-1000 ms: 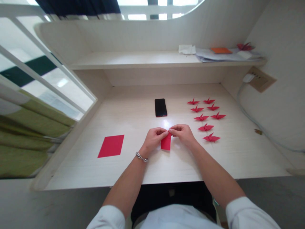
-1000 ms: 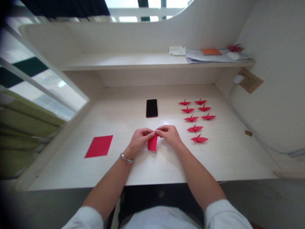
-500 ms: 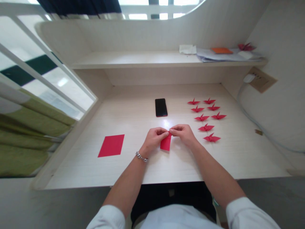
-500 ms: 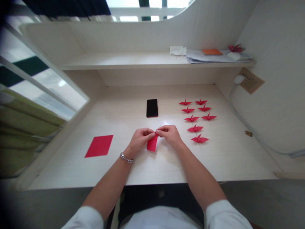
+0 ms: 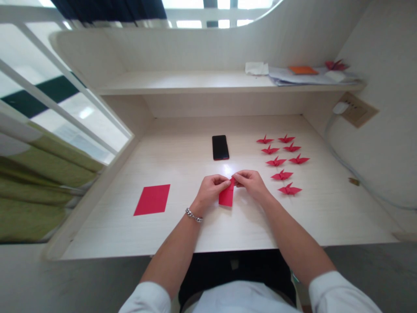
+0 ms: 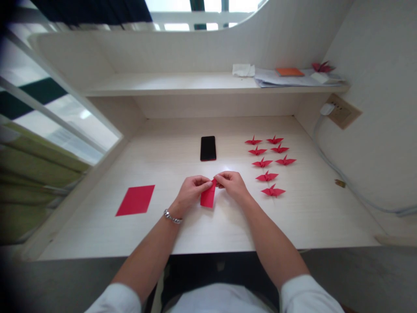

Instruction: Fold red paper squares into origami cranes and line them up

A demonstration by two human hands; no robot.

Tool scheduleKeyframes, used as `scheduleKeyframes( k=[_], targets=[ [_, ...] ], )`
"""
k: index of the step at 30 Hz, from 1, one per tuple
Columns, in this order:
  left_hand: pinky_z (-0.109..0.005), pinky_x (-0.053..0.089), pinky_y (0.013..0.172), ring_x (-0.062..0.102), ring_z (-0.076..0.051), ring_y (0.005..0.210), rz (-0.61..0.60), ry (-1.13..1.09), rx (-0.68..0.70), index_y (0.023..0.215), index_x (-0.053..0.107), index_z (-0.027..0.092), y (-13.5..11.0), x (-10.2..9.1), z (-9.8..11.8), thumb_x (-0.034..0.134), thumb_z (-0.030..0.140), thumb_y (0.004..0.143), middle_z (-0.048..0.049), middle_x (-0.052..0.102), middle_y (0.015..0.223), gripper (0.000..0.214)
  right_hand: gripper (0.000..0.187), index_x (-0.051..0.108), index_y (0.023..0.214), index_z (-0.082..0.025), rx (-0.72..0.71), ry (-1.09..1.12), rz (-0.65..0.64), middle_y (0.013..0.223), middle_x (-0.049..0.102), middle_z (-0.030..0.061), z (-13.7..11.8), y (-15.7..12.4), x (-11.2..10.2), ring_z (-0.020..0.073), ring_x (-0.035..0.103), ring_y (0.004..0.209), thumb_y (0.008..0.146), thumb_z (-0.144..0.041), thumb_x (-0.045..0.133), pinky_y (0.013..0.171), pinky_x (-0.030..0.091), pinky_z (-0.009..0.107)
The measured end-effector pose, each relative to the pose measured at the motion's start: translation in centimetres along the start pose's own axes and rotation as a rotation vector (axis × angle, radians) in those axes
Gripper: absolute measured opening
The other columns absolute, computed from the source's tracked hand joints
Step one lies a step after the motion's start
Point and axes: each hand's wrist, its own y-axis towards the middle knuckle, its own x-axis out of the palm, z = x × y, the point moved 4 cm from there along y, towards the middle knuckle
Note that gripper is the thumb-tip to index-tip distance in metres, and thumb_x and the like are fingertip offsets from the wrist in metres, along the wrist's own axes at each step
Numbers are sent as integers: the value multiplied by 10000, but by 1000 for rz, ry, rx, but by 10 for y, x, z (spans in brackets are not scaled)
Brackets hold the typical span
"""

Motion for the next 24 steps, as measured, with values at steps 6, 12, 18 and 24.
scheduleKeyframes(
  k=[6,12,18,24],
  targets=[
    [-247,488,596,631,-159,660,3,1,-16,791,712,114,1,-1,-1,747,376,698,-80,720,764,280,347,707,802,-146,-2,-58,-31,679,682,38,1,3,-1,143,615,613,683,-472,721,611,494,269],
    [-252,493,608,644,-167,673,-33,-12,-26,784,710,111,0,4,-1,745,380,697,-91,726,775,285,258,700,722,-139,21,-135,-50,568,639,11,8,4,1,128,566,535,669,-390,728,552,457,253],
    [-249,489,602,642,-165,672,-38,-2,-21,796,710,113,0,3,-2,743,369,701,-89,723,772,276,262,699,714,-139,59,-77,-45,561,637,9,11,5,0,118,557,521,655,-391,737,551,453,248],
    [-250,486,593,640,-163,659,-20,-6,-48,780,708,107,1,3,-3,758,363,683,-92,722,758,278,273,699,717,-137,52,-99,-53,558,630,6,9,4,1,117,550,518,661,-402,728,549,448,250]
  ],
)
